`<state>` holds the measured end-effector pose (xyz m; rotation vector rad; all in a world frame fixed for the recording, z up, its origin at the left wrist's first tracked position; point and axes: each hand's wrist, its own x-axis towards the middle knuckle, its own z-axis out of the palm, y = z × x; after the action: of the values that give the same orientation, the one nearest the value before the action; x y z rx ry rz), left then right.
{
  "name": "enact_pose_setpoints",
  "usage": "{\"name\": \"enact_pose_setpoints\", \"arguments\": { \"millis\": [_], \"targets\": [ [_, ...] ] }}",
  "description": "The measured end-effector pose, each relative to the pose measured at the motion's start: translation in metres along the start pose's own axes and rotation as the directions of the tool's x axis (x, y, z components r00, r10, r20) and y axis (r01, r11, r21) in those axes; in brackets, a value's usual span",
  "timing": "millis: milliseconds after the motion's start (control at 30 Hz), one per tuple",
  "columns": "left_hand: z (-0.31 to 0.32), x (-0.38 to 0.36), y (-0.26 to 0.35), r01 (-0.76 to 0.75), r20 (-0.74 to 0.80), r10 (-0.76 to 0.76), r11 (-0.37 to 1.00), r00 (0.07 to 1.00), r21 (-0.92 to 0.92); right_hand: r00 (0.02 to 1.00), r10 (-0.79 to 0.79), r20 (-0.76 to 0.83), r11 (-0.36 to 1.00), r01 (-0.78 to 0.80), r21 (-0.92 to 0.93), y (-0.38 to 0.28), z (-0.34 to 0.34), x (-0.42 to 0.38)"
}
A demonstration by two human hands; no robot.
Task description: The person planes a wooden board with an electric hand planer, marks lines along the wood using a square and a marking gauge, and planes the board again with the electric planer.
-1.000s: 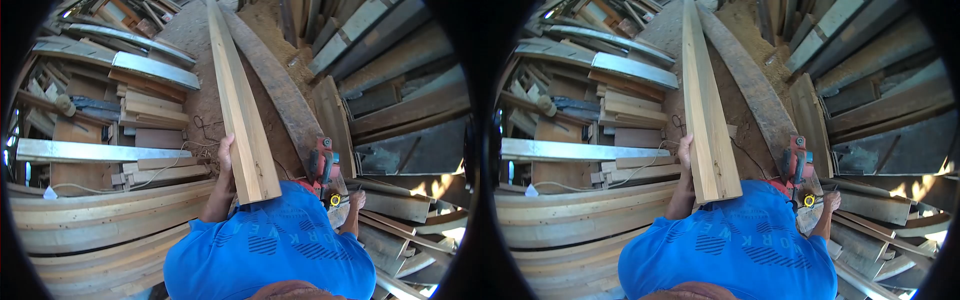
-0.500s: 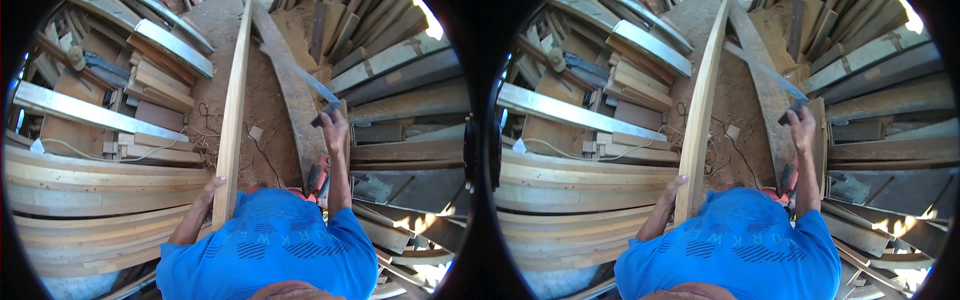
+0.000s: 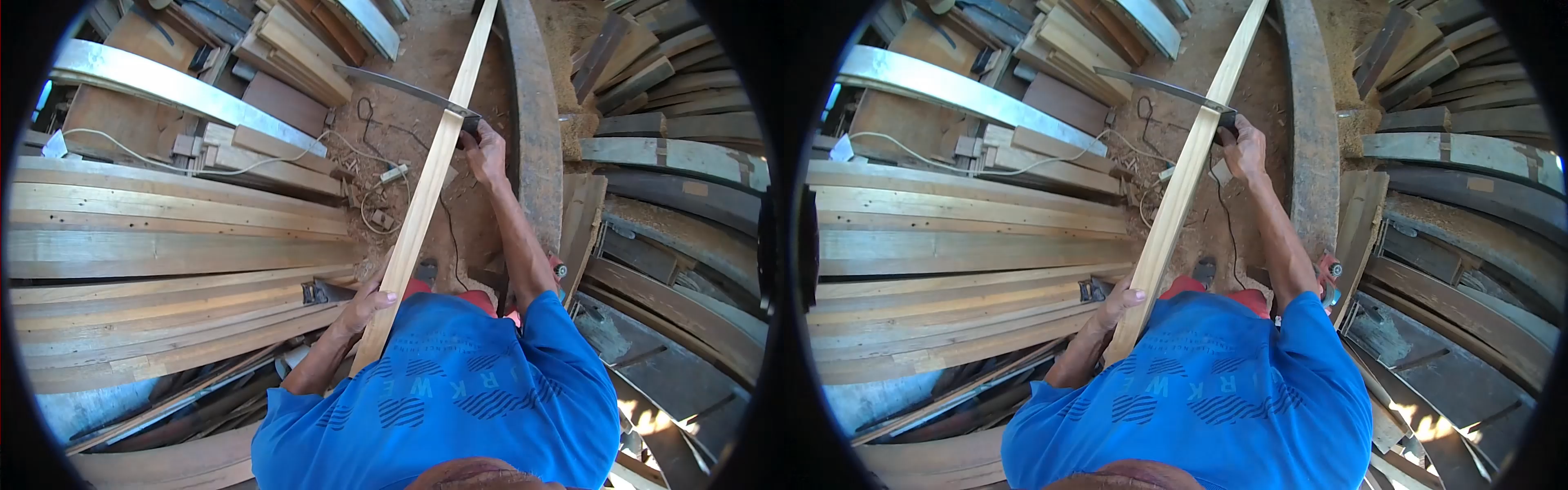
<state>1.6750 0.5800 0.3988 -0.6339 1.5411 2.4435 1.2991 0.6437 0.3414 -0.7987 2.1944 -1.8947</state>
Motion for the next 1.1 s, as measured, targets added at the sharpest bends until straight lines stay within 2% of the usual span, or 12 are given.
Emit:
{"name": "enact_pose_setpoints", "arguments": {
  "millis": [100, 133, 333, 433, 533, 867, 967, 1033, 1100],
  "targets": [
    [0.003, 0.0, 0.005, 0.017, -0.006, -0.017, 1.0, 1.0, -0.015, 0.999, -0.021, 0.038, 0.993, 0.025, -0.119, 0.008, -0.001, 0.0],
    [0.003, -0.001, 0.004, 0.026, -0.008, -0.026, 0.999, 1.0, -0.023, 0.998, 0.023, 0.061, 0.996, -0.017, -0.09, -0.012, -0.002, -0.003],
    [-0.005, 0.0, 0.002, 0.019, 0.013, -0.018, 0.999, 1.0, -0.049, 0.994, 0.003, 0.111, 0.926, 0.039, -0.374, -0.025, -0.005, 0.003],
    [-0.01, -0.003, 0.0, 0.057, -0.005, -0.058, 0.992, 0.998, -0.109, 0.987, -0.067, 0.144, 0.897, 0.123, -0.426, -0.021, -0.004, 0.011],
    [-0.017, -0.005, -0.002, 0.075, -0.013, -0.077, 0.987, 0.997, -0.141, 0.981, -0.002, 0.193, 0.896, 0.087, -0.435, -0.022, -0.002, 0.016],
    [-0.027, -0.007, -0.002, 0.102, -0.031, -0.107, 0.985, 0.994, -0.141, 0.975, 0.017, 0.219, 0.917, 0.072, -0.393, -0.025, 0.003, 0.012],
    [-0.034, -0.007, -0.012, 0.065, -0.03, -0.071, 0.986, 0.997, -0.151, 0.982, -0.011, 0.186, 0.917, 0.085, -0.389, -0.024, 0.001, 0.024],
    [-0.03, -0.01, -0.005, 0.091, -0.071, -0.104, 0.982, 0.992, -0.166, 0.988, -0.006, 0.152, 0.925, 0.063, -0.375, -0.014, 0.001, 0.043],
    [-0.026, -0.014, 0.003, 0.125, -0.098, -0.145, 0.975, 0.985, -0.183, 0.997, -0.025, 0.079, 0.89, 0.058, -0.452, -0.003, -0.001, 0.078]
  ]
}}
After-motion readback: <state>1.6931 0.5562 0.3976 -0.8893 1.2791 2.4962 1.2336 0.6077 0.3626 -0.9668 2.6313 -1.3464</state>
